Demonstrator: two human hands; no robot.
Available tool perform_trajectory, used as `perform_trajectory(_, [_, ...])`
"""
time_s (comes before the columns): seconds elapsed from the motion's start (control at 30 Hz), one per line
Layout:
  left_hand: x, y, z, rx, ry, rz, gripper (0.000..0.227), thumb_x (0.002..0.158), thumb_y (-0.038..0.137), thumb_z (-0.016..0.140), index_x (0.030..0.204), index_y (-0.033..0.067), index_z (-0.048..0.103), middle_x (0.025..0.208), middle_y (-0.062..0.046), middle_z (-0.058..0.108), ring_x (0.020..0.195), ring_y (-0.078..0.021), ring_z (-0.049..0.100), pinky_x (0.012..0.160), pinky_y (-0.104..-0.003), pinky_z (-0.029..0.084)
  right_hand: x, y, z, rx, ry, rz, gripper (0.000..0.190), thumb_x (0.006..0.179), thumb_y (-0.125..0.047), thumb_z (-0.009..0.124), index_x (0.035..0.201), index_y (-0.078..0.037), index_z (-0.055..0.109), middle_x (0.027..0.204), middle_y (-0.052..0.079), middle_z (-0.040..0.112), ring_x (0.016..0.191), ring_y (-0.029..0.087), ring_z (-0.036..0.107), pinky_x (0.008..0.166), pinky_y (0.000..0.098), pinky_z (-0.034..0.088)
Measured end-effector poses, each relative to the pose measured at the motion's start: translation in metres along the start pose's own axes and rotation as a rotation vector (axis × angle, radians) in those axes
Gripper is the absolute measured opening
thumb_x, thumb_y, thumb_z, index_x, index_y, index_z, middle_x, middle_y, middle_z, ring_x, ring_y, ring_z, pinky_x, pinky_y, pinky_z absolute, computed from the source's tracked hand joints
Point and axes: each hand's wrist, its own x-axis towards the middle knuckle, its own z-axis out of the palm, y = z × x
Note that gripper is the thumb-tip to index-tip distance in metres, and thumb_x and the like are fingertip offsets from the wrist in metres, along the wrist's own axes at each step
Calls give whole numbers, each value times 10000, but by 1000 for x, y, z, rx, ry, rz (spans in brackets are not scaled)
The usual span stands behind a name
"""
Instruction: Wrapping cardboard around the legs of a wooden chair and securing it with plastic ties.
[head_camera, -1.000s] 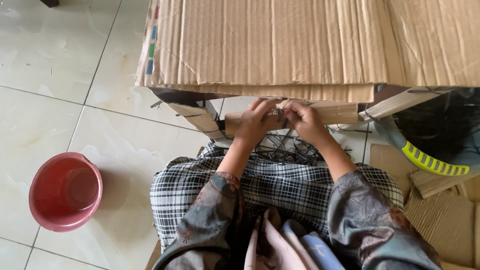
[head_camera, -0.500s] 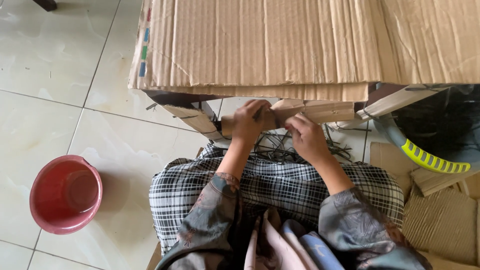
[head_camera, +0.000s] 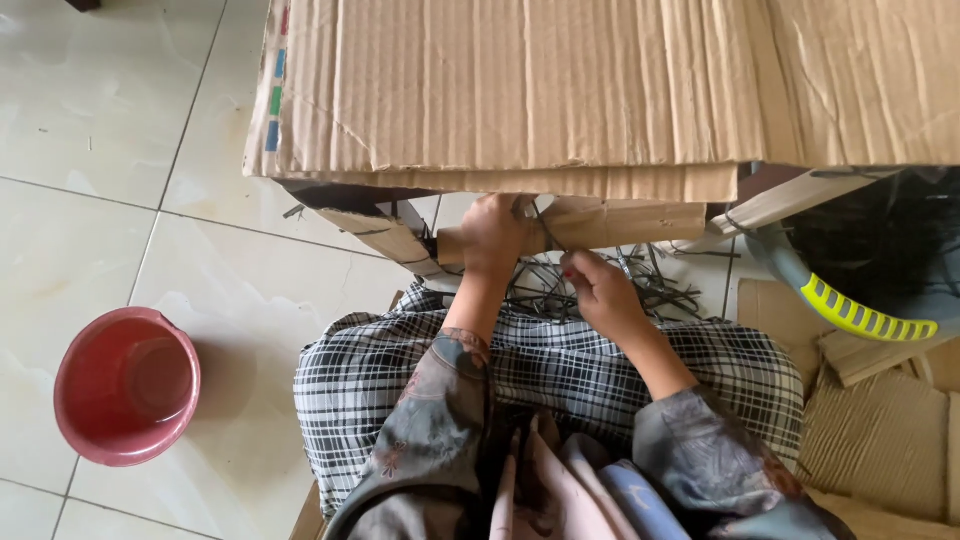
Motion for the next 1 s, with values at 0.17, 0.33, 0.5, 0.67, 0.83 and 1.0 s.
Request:
perform_trajectory(0.17, [-19, 29, -92, -30, -6, 82, 335, 909, 563, 678, 831, 256, 786, 694, -31, 721, 678, -307, 758, 617, -455, 602, -4, 8, 6, -42, 29, 22, 98, 1052, -120, 594, 1039, -150, 686, 905, 144, 724, 897, 458, 695, 763, 551, 574])
perform_trajectory(0.33, [-21, 25, -64, -150, -21, 180, 250, 918, 500, 687, 884, 279, 799, 715, 15, 744, 729, -275, 768, 652, -406, 608, -7, 7, 6, -21, 41, 55, 142, 1049, -79, 592, 1091, -139, 714, 957, 138, 741, 923, 412, 725, 819, 530, 582])
perform_trajectory(0.5, [-10, 17, -37, -375, -48, 250, 126, 966, 331, 673, 935, 270, 779, 788, 37, 753, 778, -258, 767, 720, -351, 606, -10, 2, 3, -6, 67, 7, 135, 1039, -62, 607, 1085, -103, 726, 983, 150, 751, 936, 405, 728, 826, 522, 585])
perform_trajectory(0.67, [-1, 28, -48, -558, -110, 265, 118, 948, 290, 677, 1014, 250, 766, 832, -43, 761, 886, -308, 749, 772, -432, 599, -6, 13, 5, 16, 68, -5, 167, 1018, -10, 602, 1112, -71, 726, 1017, 184, 745, 966, 431, 721, 852, 537, 577])
perform_trajectory(0.83, [9, 18, -45, -627, -177, 427, 100, 909, 187, 654, 956, 183, 742, 778, -124, 731, 857, -393, 716, 755, -479, 559, -3, -18, -17, -45, 38, 17, 156, 1028, -29, 586, 1054, -60, 737, 901, 179, 743, 850, 439, 716, 757, 531, 573])
perform_trajectory(1.0, [16, 0, -31, -377, -136, 658, 124, 831, 280, 660, 939, 296, 719, 753, 72, 717, 783, -146, 743, 828, -304, 448, -8, 14, -14, 97, 39, 37, 167, 1040, -101, 594, 900, -111, 685, 719, 81, 688, 710, 308, 714, 651, 427, 557])
